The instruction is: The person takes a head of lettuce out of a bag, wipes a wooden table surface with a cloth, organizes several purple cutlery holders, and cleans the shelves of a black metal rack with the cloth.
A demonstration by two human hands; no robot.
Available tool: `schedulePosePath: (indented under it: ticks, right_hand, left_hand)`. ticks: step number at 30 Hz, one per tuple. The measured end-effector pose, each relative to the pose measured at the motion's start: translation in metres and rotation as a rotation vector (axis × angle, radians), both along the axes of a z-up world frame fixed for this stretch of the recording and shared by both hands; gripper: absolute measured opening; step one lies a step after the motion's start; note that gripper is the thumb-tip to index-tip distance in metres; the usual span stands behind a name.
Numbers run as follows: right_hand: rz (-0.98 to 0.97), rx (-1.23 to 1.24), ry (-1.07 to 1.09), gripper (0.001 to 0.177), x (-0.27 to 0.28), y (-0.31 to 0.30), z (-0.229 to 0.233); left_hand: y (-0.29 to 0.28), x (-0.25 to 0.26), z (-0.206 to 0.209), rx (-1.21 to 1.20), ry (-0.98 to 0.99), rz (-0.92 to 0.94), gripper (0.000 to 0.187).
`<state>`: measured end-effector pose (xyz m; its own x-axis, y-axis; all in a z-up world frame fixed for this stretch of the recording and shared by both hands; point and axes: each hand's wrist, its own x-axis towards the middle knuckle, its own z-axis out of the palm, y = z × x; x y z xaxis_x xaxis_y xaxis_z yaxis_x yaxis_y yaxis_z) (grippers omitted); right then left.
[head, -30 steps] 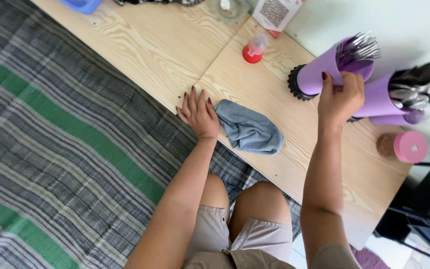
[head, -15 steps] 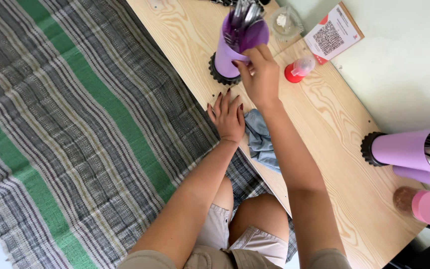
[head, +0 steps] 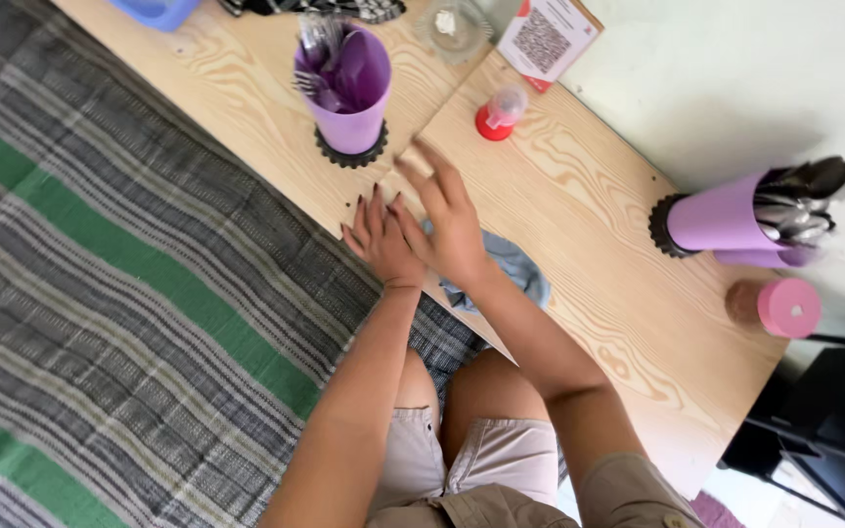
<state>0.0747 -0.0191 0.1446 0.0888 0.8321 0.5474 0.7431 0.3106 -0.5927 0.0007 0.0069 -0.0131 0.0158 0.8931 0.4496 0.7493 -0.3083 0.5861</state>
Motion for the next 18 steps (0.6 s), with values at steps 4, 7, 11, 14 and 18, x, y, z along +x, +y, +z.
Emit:
schedulePosePath:
  ticks: [4, 7, 11, 14, 18]
  right_hand:
    - [0.126, -0.278, -0.288, 0.042, 0.041, -0.088, -0.028]
    - [0.071, -0.257, -0.443, 0.053, 0.047, -0.122, -0.046]
    - [-0.157, -0.355, -0.312, 0.041, 0.071, -0.106, -0.077]
    - [-0.601, -0.123, -0.098, 0.035, 0.113, -0.091, -0.083]
    - [-0.828, -0.359, -0.223, 0.066, 0.156, -0.106, -0.089]
  left_hand:
    - [-0.001, -0.003, 0.004, -0.006, 0.016, -0.027, 0.031]
    - [-0.002, -0.006, 0.007, 0.005, 0.012, -0.038, 0.031]
    - [0.000, -0.006, 0.010, -0.012, 0.018, -0.058, 0.035]
    - [-0.001, -0.007, 0.011, 0.026, 0.008, -0.053, 0.034]
    - [-0.004, -0.011, 0.011, -0.011, 0.035, -0.066, 0.034]
